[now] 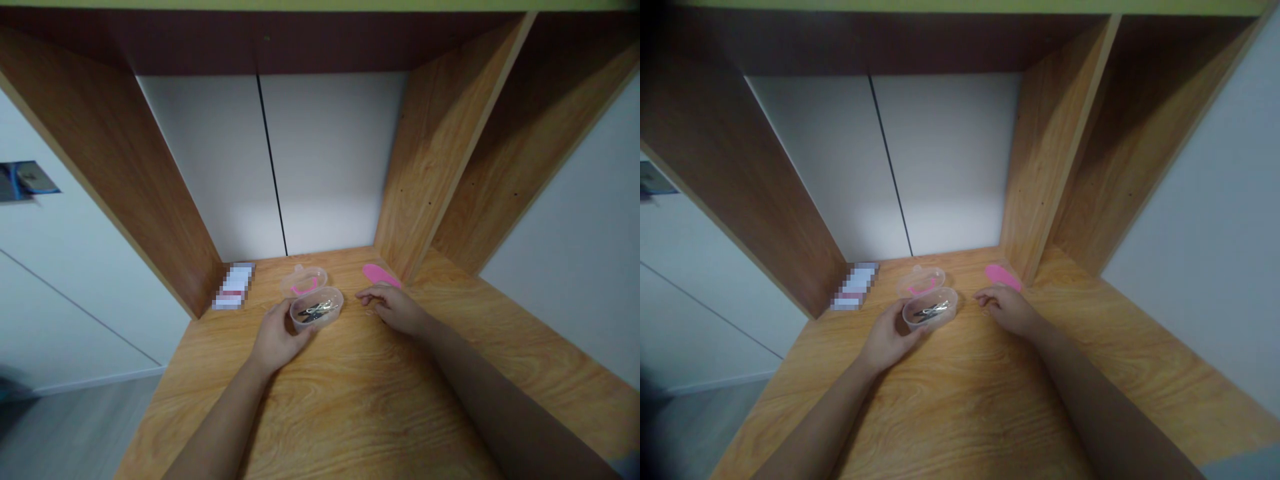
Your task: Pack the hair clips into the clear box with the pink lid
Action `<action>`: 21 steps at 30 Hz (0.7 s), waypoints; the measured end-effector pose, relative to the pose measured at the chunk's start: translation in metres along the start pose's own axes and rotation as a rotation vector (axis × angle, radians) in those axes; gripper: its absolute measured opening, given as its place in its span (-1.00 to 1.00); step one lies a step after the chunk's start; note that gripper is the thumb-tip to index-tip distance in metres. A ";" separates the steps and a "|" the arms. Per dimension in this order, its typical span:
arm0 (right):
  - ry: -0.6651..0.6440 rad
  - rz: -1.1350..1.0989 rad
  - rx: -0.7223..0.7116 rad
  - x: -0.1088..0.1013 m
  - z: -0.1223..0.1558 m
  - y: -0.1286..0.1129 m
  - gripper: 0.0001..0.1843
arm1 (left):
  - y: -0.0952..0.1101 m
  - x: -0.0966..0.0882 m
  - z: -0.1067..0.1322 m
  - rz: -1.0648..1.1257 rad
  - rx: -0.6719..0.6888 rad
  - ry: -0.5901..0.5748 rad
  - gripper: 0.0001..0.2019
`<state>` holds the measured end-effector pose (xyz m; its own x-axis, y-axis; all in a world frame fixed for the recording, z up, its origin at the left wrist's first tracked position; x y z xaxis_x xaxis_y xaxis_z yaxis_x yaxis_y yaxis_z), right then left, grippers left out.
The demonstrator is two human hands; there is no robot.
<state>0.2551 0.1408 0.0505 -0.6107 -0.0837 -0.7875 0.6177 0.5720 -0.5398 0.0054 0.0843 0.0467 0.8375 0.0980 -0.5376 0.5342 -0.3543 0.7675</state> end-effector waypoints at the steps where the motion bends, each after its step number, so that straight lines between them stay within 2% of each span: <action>1: 0.025 0.005 -0.027 -0.002 0.000 -0.005 -0.47 | 0.002 0.000 0.000 0.000 0.009 -0.002 -0.55; 6: 0.106 -0.002 -0.095 -0.002 0.002 -0.030 -0.63 | 0.014 -0.001 0.001 -0.011 0.092 -0.004 -0.52; 9: 0.110 -0.025 -0.125 0.001 0.003 -0.046 -0.67 | 0.022 -0.003 0.002 -0.036 0.139 0.012 -0.53; 11: 0.120 -0.049 -0.156 0.002 0.004 -0.053 -0.76 | 0.026 -0.002 0.002 -0.034 0.154 0.007 -0.53; 13: 0.168 -0.074 -0.134 0.001 0.005 -0.051 -0.81 | 0.028 0.000 0.003 -0.008 0.166 -0.023 -0.52; 16: 0.234 -0.193 -0.013 0.003 0.005 -0.036 -0.70 | 0.034 0.006 0.004 0.050 0.216 -0.073 -0.50; 19: 0.235 -0.386 0.044 0.009 0.004 -0.030 -0.57 | 0.041 0.008 0.006 0.071 0.288 -0.090 -0.50; 21: 0.221 -0.428 0.033 0.010 0.004 -0.034 -0.60 | 0.042 0.011 0.007 0.074 0.309 -0.106 -0.51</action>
<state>0.2302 0.1177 0.0599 -0.9019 -0.1280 -0.4126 0.3014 0.4978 -0.8132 0.0361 0.0636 0.0706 0.8473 -0.0294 -0.5303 0.3991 -0.6236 0.6722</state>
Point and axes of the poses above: each hand's wrist, its own z-axis away from the middle knuckle, its own x-axis out of the palm, y = z × x, the point moved 10 cm from there along -z, towards the middle knuckle, and after that the axes turned 3 degrees about z, right-handed, at the moved point
